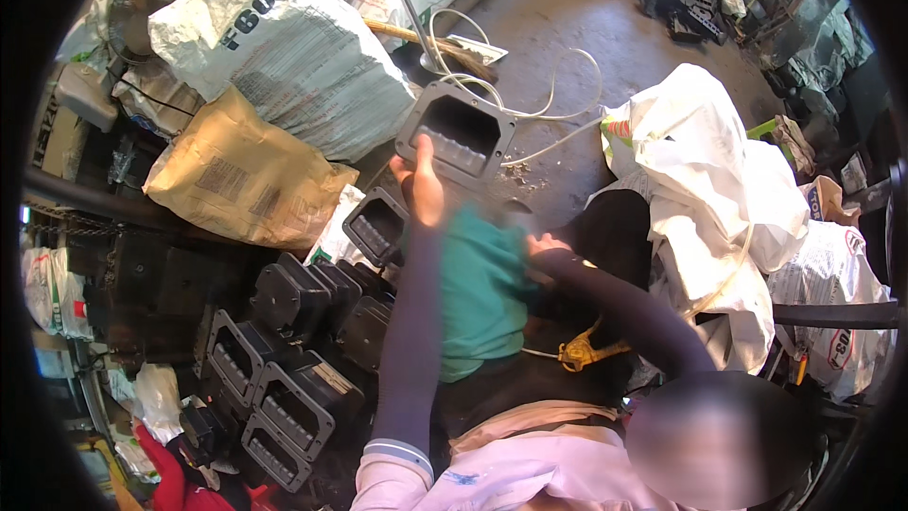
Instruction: The person sits on the floor and repeatedly cleans black plastic parts using a green cloth and a handheld air nozzle. They wipe each part, then blow air into crevices, and place the cleaned parts aside.
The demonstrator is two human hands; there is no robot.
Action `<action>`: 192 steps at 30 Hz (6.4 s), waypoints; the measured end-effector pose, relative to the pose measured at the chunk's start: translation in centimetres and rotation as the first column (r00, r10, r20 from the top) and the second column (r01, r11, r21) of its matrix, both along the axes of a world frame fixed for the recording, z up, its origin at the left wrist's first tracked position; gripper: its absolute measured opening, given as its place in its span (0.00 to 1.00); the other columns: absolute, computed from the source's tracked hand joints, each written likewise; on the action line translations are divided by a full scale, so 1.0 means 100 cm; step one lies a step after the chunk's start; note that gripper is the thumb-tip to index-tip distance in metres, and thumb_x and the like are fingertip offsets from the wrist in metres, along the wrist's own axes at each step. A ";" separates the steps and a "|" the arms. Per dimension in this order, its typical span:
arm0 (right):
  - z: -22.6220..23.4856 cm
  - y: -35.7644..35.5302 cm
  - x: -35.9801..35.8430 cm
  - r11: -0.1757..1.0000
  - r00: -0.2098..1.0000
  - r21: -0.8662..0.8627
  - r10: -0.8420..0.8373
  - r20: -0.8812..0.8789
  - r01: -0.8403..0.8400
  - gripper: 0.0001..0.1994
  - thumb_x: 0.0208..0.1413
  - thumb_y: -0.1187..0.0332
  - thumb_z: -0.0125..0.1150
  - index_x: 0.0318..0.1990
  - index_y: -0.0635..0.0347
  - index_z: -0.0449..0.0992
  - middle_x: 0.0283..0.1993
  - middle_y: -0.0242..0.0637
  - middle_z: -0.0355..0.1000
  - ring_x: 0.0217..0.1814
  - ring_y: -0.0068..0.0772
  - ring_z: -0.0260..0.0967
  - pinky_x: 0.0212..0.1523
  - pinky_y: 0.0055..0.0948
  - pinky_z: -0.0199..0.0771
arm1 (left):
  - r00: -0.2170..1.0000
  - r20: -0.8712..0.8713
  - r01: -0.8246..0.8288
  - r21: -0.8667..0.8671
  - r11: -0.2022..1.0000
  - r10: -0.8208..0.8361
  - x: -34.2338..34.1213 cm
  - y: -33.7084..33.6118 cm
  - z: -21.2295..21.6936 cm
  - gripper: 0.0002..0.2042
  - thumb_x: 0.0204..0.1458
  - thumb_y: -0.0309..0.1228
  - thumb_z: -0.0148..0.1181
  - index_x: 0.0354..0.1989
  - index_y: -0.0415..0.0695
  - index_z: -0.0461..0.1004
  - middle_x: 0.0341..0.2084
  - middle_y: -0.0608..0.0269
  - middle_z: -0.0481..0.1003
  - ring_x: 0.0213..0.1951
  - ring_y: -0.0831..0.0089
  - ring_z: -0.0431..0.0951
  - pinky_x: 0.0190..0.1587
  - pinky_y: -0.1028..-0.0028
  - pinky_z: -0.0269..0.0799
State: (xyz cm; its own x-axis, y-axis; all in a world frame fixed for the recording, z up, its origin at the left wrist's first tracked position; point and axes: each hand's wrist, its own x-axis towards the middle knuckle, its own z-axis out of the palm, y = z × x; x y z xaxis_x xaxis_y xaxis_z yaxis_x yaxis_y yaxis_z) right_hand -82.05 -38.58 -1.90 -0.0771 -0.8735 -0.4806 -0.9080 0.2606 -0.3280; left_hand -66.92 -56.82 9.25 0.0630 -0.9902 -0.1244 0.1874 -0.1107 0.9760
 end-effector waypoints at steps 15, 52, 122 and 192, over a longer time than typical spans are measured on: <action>0.160 -0.035 0.009 0.499 0.684 -0.622 0.079 0.726 0.603 0.09 0.61 0.71 0.56 0.47 0.64 0.72 0.46 0.50 0.74 0.44 0.44 0.74 0.45 0.35 0.73 | 0.996 0.082 0.038 -0.278 0.960 -0.016 0.006 0.021 0.024 0.24 0.59 0.31 0.63 0.62 0.42 0.64 0.49 0.60 0.72 0.49 0.73 0.73 0.55 0.72 0.68; 0.102 0.014 0.002 0.608 0.053 0.130 -0.274 0.960 0.783 0.10 0.63 0.75 0.50 0.51 0.60 0.70 0.39 0.34 0.74 0.39 0.22 0.73 0.41 0.24 0.73 | 0.984 0.177 -0.015 -0.115 0.993 0.035 0.049 0.035 0.070 0.16 0.60 0.38 0.62 0.47 0.37 0.77 0.35 0.64 0.80 0.37 0.75 0.76 0.44 0.75 0.70; 0.135 -0.026 0.088 0.623 0.799 -0.777 0.510 0.318 -0.088 0.28 0.36 0.82 0.58 0.52 0.72 0.70 0.58 0.54 0.68 0.63 0.54 0.65 0.63 0.44 0.64 | 0.750 0.637 0.261 -0.039 0.965 -0.177 0.110 0.097 0.094 0.43 0.46 0.49 0.75 0.62 0.28 0.65 0.54 0.45 0.74 0.57 0.62 0.73 0.60 0.66 0.67; 0.131 0.035 0.101 0.645 0.600 -0.761 0.583 0.548 0.068 0.30 0.60 0.64 0.54 0.68 0.67 0.62 0.74 0.56 0.50 0.80 0.62 0.37 0.75 0.54 0.43 | 0.992 -0.126 0.017 -0.050 0.999 -0.023 0.095 0.156 0.060 0.39 0.59 0.42 0.65 0.70 0.33 0.52 0.61 0.50 0.69 0.59 0.67 0.71 0.63 0.67 0.64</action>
